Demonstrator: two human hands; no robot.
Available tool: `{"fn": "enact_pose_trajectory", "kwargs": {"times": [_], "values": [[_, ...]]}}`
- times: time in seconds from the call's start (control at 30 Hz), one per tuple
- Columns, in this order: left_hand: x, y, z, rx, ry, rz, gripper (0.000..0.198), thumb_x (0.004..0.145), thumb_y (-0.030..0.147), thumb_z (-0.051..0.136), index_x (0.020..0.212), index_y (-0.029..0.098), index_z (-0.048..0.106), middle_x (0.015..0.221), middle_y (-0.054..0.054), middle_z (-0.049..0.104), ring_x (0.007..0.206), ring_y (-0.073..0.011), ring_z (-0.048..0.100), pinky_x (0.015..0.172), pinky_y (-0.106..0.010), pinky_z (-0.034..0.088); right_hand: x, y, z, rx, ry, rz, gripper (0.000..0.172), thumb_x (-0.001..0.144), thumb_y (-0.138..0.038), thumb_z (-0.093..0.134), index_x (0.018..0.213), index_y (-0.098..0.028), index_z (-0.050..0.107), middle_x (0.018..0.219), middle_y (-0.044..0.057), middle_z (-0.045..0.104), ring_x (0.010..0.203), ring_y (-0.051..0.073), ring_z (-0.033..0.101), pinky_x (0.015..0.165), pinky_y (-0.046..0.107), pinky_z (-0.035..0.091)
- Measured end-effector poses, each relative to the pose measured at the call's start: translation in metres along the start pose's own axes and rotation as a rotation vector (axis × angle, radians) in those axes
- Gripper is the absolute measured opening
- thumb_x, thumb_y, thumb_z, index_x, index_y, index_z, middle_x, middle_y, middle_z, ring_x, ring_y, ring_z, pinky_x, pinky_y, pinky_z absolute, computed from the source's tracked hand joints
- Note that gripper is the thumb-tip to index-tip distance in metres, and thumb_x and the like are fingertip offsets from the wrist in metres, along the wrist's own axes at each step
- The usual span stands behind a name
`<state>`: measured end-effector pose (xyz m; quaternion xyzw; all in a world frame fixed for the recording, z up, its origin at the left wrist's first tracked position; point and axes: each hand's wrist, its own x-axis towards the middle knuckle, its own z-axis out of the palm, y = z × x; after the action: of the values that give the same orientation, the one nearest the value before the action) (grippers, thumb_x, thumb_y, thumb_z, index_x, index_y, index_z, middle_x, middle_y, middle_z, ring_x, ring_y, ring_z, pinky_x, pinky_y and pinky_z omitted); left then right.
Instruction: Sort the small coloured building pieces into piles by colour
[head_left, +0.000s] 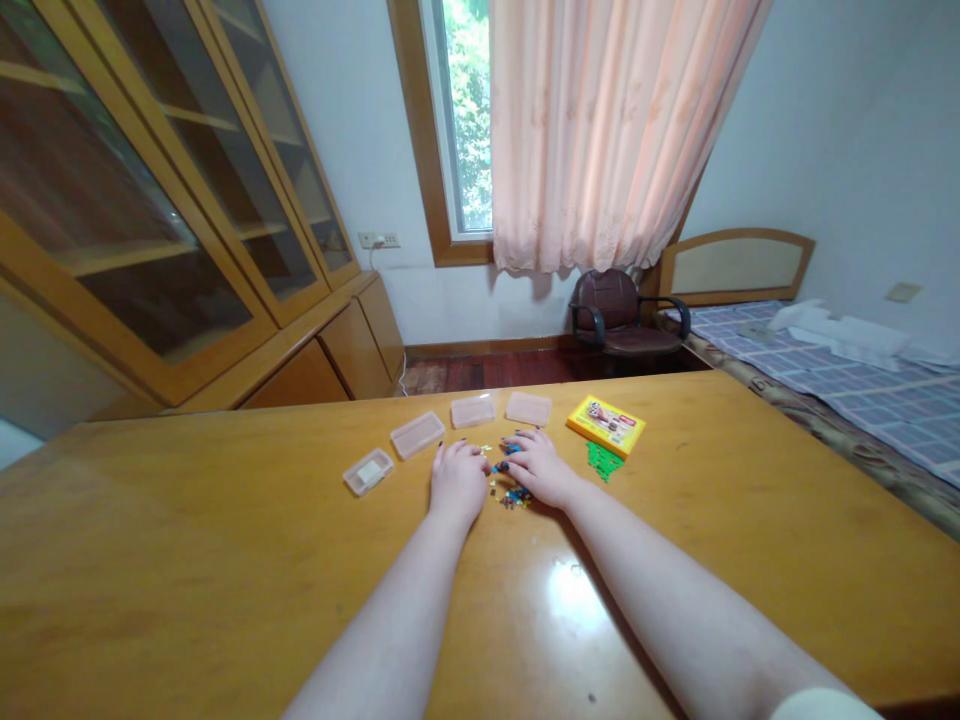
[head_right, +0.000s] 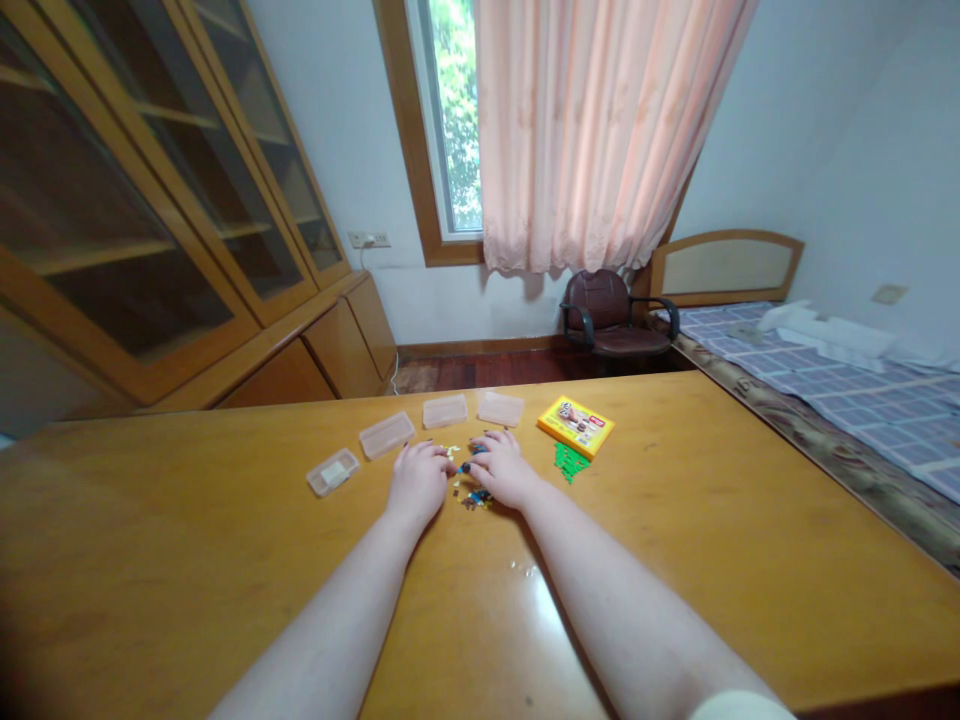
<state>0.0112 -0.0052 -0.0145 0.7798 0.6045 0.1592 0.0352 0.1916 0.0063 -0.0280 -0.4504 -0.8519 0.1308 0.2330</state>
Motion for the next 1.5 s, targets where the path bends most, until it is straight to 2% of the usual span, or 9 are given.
{"fn": "enact_pose_trajectory", "kwargs": {"times": [0.23, 0.4, 0.53, 0.67, 0.87, 1.03, 1.13, 1.23, 1.5], "values": [[0.0, 0.002, -0.001, -0.022, 0.021, 0.043, 0.026, 0.08, 0.016, 0.052, 0.079, 0.029, 0.074, 0.11, -0.001, 0.067, 0.116, -0.0225, 0.05, 0.108, -0.044, 0.026, 0.003, 0.009, 0.0, 0.056, 0.145, 0.009, 0.033, 0.092, -0.022, 0.043, 0.079, -0.023, 0.074, 0.103, 0.003, 0.068, 0.104, 0.02, 0.052, 0.097, 0.038, 0.032], [0.0, 0.0, 0.003, -0.008, -0.006, 0.099, 0.028, 0.078, 0.014, 0.052, 0.084, 0.03, 0.074, 0.113, -0.001, 0.067, 0.12, -0.0253, 0.046, 0.109, -0.049, 0.023, 0.004, 0.015, -0.001, 0.088, 0.238, 0.172, 0.039, 0.091, -0.026, 0.041, 0.068, -0.018, 0.07, 0.079, 0.006, 0.068, 0.081, 0.018, 0.057, 0.079, 0.03, 0.039], [0.001, 0.001, 0.008, -0.009, -0.038, 0.096, 0.036, 0.079, 0.015, 0.049, 0.104, 0.03, 0.07, 0.12, -0.003, 0.062, 0.125, -0.0273, 0.041, 0.111, -0.052, 0.02, 0.002, 0.017, -0.003, 0.213, 0.231, 0.335, 0.044, 0.091, -0.031, 0.038, 0.057, -0.017, 0.063, 0.063, 0.004, 0.062, 0.064, 0.015, 0.055, 0.064, 0.025, 0.037], [0.0, 0.003, 0.008, -0.037, -0.098, 0.105, 0.043, 0.08, 0.016, 0.047, 0.118, 0.03, 0.062, 0.131, -0.005, 0.054, 0.13, -0.0291, 0.035, 0.112, -0.055, 0.017, -0.001, 0.021, -0.002, 0.299, 0.275, 0.385, 0.042, 0.087, -0.035, 0.039, 0.056, -0.018, 0.06, 0.061, 0.004, 0.061, 0.063, 0.016, 0.055, 0.063, 0.026, 0.037], [-0.006, 0.012, 0.003, -0.136, -0.181, 0.323, 0.044, 0.082, 0.017, 0.047, 0.12, 0.036, 0.059, 0.139, 0.0, 0.047, 0.133, -0.0275, 0.031, 0.112, -0.056, 0.015, -0.003, 0.029, -0.003, 0.636, 0.426, 0.479, 0.039, 0.079, -0.038, 0.038, 0.051, -0.019, 0.056, 0.056, 0.003, 0.059, 0.06, 0.017, 0.054, 0.062, 0.027, 0.04], [-0.006, 0.011, 0.004, -0.12, -0.159, 0.311, 0.037, 0.081, 0.018, 0.048, 0.11, 0.031, 0.066, 0.134, -0.003, 0.052, 0.131, -0.0285, 0.035, 0.111, -0.056, 0.018, -0.003, 0.028, -0.009, 0.698, 0.379, 0.511, 0.042, 0.078, -0.043, 0.043, 0.042, -0.021, 0.044, 0.042, -0.002, 0.043, 0.048, 0.013, 0.044, 0.055, 0.026, 0.036], [-0.004, 0.007, 0.004, -0.124, -0.1, 0.251, 0.032, 0.08, 0.015, 0.048, 0.098, 0.028, 0.07, 0.126, -0.003, 0.059, 0.127, -0.027, 0.04, 0.111, -0.054, 0.022, -0.01, 0.029, -0.014, 0.711, 0.349, 0.501, 0.042, 0.079, -0.043, 0.044, 0.043, -0.021, 0.044, 0.043, -0.002, 0.043, 0.048, 0.012, 0.041, 0.054, 0.026, 0.034], [-0.001, 0.005, 0.005, -0.153, -0.055, 0.218, 0.032, 0.077, 0.011, 0.048, 0.091, 0.027, 0.072, 0.118, -0.003, 0.063, 0.122, -0.024, 0.046, 0.11, -0.051, 0.025, -0.018, 0.029, -0.018, 0.702, 0.452, 0.467, 0.042, 0.083, -0.038, 0.04, 0.046, -0.02, 0.049, 0.047, -0.001, 0.048, 0.051, 0.014, 0.045, 0.055, 0.027, 0.035], [0.0, 0.006, 0.006, -0.167, -0.055, 0.306, 0.03, 0.078, 0.01, 0.05, 0.078, 0.028, 0.074, 0.111, 0.0, 0.067, 0.118, -0.0241, 0.048, 0.109, -0.051, 0.026, -0.014, 0.02, -0.018, 0.303, 0.167, -0.007, 0.04, 0.09, -0.032, 0.047, 0.058, -0.021, 0.069, 0.062, 0.002, 0.061, 0.07, 0.015, 0.054, 0.075, 0.03, 0.038]]}}
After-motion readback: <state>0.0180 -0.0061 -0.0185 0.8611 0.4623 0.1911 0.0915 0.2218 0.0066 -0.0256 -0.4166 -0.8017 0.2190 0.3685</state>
